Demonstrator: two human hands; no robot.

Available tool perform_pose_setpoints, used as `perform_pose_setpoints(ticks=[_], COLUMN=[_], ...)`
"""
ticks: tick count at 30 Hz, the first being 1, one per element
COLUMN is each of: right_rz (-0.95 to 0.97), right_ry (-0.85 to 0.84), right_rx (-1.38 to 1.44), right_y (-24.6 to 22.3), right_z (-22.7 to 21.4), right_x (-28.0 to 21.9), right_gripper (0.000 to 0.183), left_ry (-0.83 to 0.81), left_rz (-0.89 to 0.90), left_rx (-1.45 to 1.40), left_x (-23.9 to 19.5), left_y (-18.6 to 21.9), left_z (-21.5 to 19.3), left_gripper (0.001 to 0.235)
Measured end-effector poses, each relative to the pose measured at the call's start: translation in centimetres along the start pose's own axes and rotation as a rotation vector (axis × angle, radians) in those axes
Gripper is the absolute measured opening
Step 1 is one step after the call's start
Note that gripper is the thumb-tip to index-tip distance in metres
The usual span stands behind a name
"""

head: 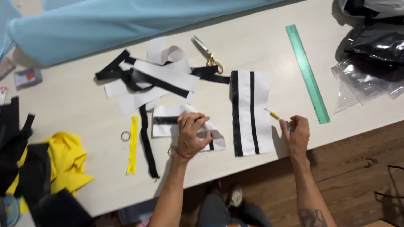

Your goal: Preparing fabric strips by using a small tool to adjust edges and then arranging them on a table.

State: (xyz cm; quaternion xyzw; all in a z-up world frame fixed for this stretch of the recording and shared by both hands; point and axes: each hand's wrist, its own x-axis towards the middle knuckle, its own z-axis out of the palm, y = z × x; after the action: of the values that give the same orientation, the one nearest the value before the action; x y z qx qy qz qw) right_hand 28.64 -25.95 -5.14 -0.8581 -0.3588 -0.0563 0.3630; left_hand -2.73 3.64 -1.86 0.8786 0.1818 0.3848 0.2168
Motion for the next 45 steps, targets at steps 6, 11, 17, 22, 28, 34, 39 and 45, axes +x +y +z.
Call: perform_pose_setpoints(ticks=[6,11,17,22,28,34,39,45], right_rz=[0.232,0.023,-0.311,-0.142,-0.070,-0.100,-0.050,-0.010], right_ry=[0.066,-0.111,-0.538,-0.781,-1.245,-1.573,-1.531,-1.546], right_rx=[0.186,0.325,0.299,0.594,0.711,0.993,0.995,0.957], right_y=[2.7,-10.6,-22.2,-22.5,-21.6,-18.9,-19.1,-15.4], right_z=[0.5,3.3,6.6,3.4,-3.0,-4.6,-4.5,0.0], right_x=[-0.3,-0.5,0.1,5.5,10.2,11.6,11.7,6.6], right_gripper=[0.050,0.042,0.040,0.015,0.015,0.020,0.020,0.020], left_ry=[-0.014,-0.005,-0.077,-0.227,-0.353,-0.674,-0.799,-0.881], left_rz=[0.004,0.044,0.124,0.062,0.176,-0.034,-0.179,-0.349], left_rx=[0.265,0.345,0.350,0.257,0.351,-0.041,-0.137,-0.189], left_x=[-4.1,-4.3,-2.2,5.2,10.6,16.5,18.4,15.4], left_y=[-1.2,-1.1,0.5,7.0,13.2,16.9,14.6,7.6], left_z=[-3.2,-2.8,-2.4,-8.5,-10.8,-13.5,-13.8,-12.8], left_gripper=[0.042,0.025,0.012,0.007,0.026,0.035,0.023,0.018])
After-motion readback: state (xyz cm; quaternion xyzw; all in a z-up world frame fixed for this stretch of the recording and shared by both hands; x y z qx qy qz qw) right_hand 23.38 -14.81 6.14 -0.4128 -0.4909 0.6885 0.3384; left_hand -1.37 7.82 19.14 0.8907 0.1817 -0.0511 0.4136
